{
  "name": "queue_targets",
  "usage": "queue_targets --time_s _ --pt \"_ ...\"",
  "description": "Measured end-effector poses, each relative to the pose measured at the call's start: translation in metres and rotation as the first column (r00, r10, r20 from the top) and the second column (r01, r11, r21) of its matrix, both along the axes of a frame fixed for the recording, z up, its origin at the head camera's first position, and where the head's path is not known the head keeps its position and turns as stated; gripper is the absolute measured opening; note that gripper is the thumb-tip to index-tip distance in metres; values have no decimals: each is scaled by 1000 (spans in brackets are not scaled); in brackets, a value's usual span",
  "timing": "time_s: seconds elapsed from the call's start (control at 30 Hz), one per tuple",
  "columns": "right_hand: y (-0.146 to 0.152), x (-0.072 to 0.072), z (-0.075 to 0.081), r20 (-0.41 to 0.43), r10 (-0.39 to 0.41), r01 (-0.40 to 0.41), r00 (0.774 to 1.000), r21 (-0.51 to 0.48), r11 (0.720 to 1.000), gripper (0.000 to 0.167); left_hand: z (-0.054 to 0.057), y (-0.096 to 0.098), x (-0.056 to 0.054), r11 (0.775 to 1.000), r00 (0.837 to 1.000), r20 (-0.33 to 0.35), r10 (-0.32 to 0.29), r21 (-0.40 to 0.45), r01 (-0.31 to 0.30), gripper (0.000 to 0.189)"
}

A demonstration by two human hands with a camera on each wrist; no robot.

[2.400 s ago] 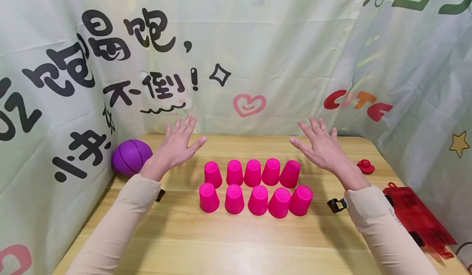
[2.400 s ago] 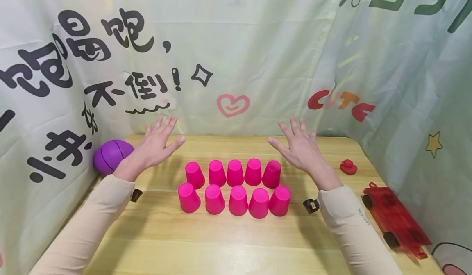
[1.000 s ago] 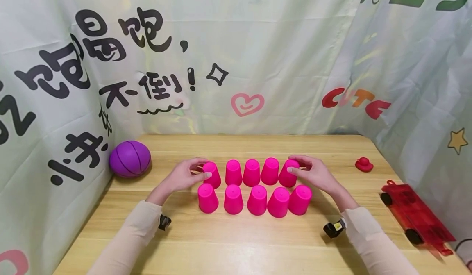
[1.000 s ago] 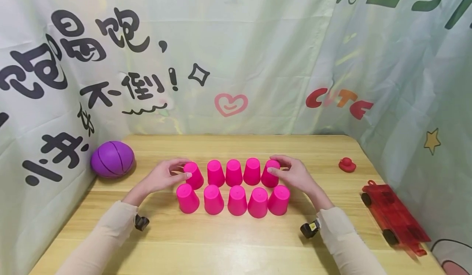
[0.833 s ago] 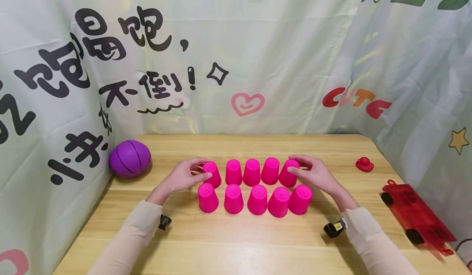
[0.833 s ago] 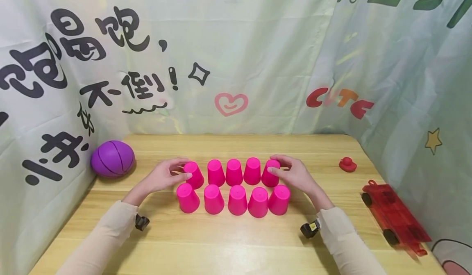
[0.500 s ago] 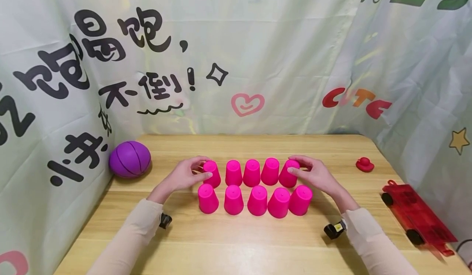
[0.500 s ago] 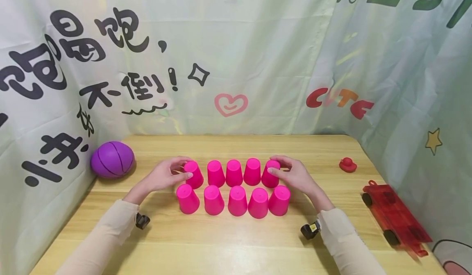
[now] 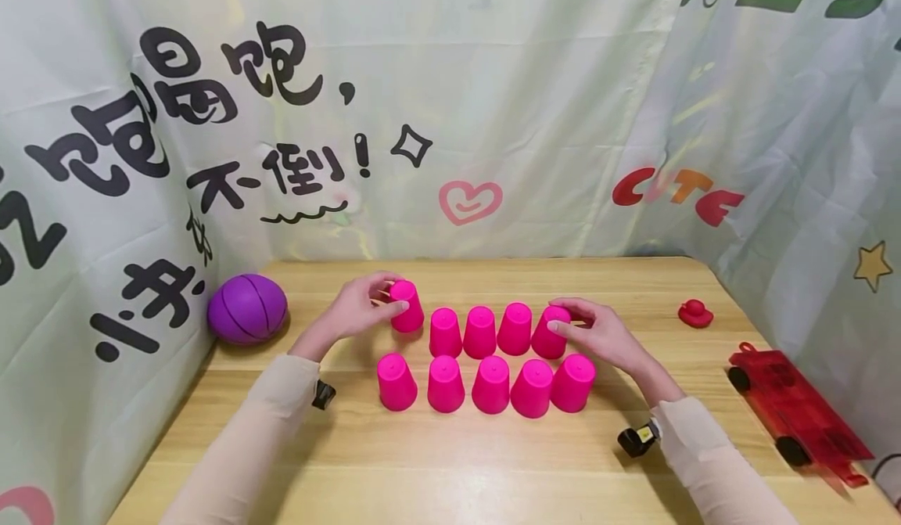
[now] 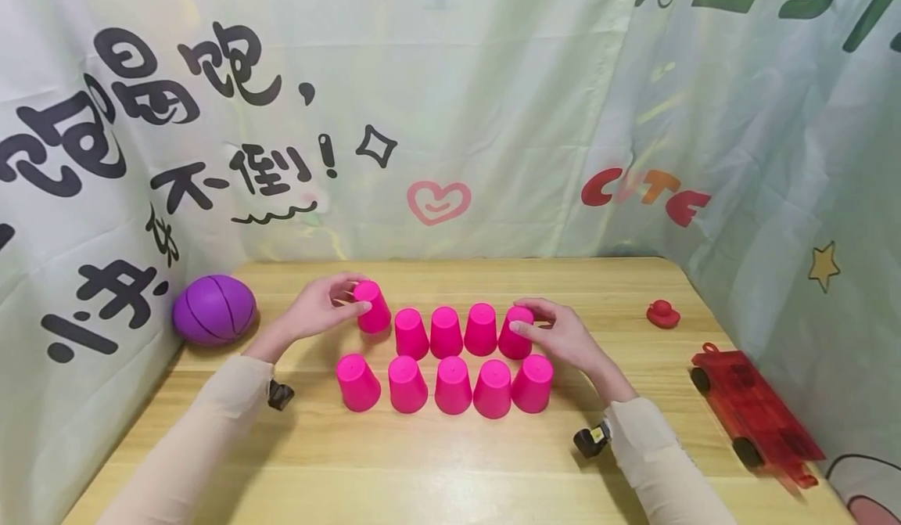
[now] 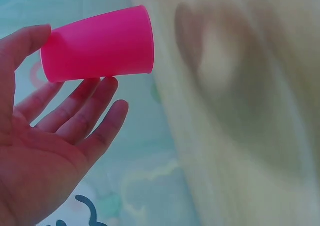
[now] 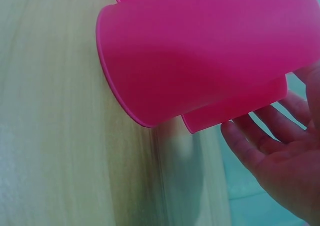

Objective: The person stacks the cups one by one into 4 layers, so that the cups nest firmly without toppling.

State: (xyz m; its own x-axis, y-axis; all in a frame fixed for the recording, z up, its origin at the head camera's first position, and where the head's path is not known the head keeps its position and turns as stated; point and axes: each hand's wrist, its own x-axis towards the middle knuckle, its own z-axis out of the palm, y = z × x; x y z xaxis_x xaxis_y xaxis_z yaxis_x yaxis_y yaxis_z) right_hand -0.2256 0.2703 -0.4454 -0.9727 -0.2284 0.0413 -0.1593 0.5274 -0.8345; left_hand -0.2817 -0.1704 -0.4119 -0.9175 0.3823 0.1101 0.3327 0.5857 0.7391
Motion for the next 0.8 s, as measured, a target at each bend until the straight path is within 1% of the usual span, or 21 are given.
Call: queue_targets --time_s 0.1,0.17,0.23,0.37,0.6,0.73,0.8 --pt "0 -1 0 -2 -1 1 1000 5 1000 57 6 4 -9 1000 1000 -25 -5 0 5 50" --pt "0 -1 0 -4 -4 4 1000 7 1000 56 11 7 -14 1000 1000 -30 -5 1 6 50" --pt "-1 -1 0 -5 -9 9 1000 7 1000 56 15 10 -21 1000 1000 -28 -1 -2 1 50" --pt "-1 -1 0 -3 -11 11 1000 11 1000 56 23 18 -33 1000 1000 -1 20 -18 -20 50" --pt "0 0 0 1 -16 16 1000 15 1000 57 30 32 -56 996 998 -11 63 -69 -64 51" --pt "-1 0 1 5 -14 14 1000 11 1000 57 35 40 -65 994 997 10 76 -74 -75 52" --pt "-1 0 1 7 -11 11 1000 12 1000 57 35 44 -69 994 997 20 81 -76 -79 51"
